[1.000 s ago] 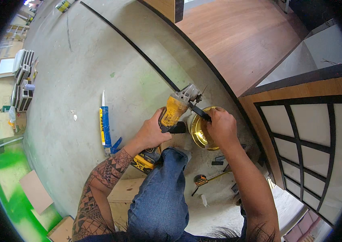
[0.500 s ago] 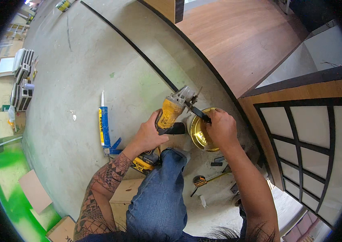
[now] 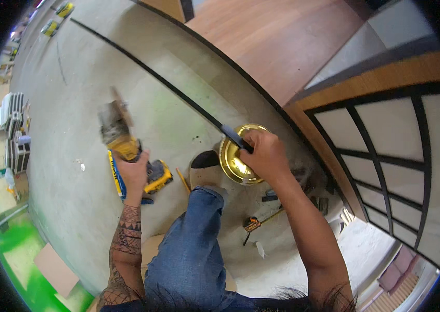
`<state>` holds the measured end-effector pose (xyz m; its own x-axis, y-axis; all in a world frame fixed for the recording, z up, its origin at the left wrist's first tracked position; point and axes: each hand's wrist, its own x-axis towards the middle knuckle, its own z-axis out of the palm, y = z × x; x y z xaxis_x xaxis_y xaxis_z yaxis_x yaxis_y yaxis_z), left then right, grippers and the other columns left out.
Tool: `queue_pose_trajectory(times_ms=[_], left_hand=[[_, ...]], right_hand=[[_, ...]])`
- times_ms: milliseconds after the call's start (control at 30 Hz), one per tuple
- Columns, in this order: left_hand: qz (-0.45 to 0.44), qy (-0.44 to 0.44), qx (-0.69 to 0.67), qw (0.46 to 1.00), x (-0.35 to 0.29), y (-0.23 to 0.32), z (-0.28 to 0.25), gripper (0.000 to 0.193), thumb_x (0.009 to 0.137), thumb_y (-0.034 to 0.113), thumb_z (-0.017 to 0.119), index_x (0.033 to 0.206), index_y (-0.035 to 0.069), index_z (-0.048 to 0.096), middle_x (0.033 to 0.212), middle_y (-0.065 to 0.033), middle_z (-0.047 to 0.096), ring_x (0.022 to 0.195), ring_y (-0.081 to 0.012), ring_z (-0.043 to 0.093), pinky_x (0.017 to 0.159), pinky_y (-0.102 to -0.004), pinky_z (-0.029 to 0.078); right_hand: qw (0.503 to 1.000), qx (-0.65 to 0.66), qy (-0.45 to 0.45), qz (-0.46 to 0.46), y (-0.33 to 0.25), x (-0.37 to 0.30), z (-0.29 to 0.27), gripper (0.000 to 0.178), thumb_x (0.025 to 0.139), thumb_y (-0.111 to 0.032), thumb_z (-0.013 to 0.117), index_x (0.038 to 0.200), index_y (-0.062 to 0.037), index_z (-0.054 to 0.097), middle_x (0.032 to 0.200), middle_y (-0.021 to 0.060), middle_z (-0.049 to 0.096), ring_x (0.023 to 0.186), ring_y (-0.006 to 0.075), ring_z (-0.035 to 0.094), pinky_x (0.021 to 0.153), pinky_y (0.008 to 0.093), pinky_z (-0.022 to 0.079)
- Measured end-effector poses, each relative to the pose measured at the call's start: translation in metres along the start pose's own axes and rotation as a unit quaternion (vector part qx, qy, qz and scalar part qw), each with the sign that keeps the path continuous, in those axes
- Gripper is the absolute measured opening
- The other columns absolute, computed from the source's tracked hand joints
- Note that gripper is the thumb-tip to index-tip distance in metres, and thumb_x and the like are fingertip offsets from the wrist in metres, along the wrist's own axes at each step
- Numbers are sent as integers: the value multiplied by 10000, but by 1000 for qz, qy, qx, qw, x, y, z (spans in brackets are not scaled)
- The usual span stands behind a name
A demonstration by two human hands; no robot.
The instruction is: Applying decorative black trim strips to a white furniture panel using a caulking gun for adhesive, measuring with a tape, and cutting strips with an angle grinder.
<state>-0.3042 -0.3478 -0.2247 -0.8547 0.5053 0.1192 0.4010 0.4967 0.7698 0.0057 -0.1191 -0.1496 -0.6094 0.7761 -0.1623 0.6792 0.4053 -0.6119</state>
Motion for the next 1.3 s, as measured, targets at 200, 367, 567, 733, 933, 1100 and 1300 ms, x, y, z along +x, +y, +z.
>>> queue_pose_trajectory(times_ms=[200,367,567,733,933,1100,1300], left_hand=[[-59,63,-156,984,16,-31,15,651,867,109,899,1361,-48,505,1324,-140,631,1213,-229,618,1088,-381,488],[-66,86,-111,988,1,-40,27,557,883,157,903,1284,-84,599,1290,-140,691,1140,-222,662,1026,-386,537],[-72,36,-80,994,-9,-58,18,453,916,178,877,1226,-76,667,1257,-117,711,1112,-206,670,1015,-369,533],[-78,29,-126,989,-14,-69,13,428,919,138,868,1241,-58,667,1252,-103,704,1114,-198,659,1030,-373,528],[-111,22,-182,977,-16,-73,17,450,929,118,856,1286,-47,638,1276,-105,689,1110,-195,661,1003,-366,550],[-149,25,-229,962,-40,-65,32,504,975,125,800,1369,-26,524,1341,-130,640,1179,-229,647,1023,-393,545],[-317,-149,-134,927,-94,-89,30,491,980,96,746,1381,-15,485,1267,-121,625,1089,-185,653,941,-354,564]], right_hand=[[832,461,-70,299,16,0,-25,164,852,-91,864,976,-42,768,868,12,744,700,92,682,605,253,542],[791,509,-52,336,17,-8,-39,237,851,-100,886,1016,-33,730,877,40,740,682,125,697,584,259,570],[782,533,-47,320,16,-16,-40,270,857,-107,886,1061,-38,724,902,37,742,712,119,694,604,266,576],[832,486,11,268,18,-39,-42,294,834,-172,894,1025,3,753,845,51,742,730,124,694,655,278,557],[941,154,174,247,101,-116,-21,415,792,-246,894,1064,33,751,843,142,747,758,266,735,717,392,575],[947,-62,151,275,182,-186,40,279,840,-176,802,1000,38,720,887,196,742,826,384,752,723,449,589],[939,-101,107,311,216,-209,87,374,858,-266,819,1108,-10,708,1069,249,733,997,479,720,833,553,584]])
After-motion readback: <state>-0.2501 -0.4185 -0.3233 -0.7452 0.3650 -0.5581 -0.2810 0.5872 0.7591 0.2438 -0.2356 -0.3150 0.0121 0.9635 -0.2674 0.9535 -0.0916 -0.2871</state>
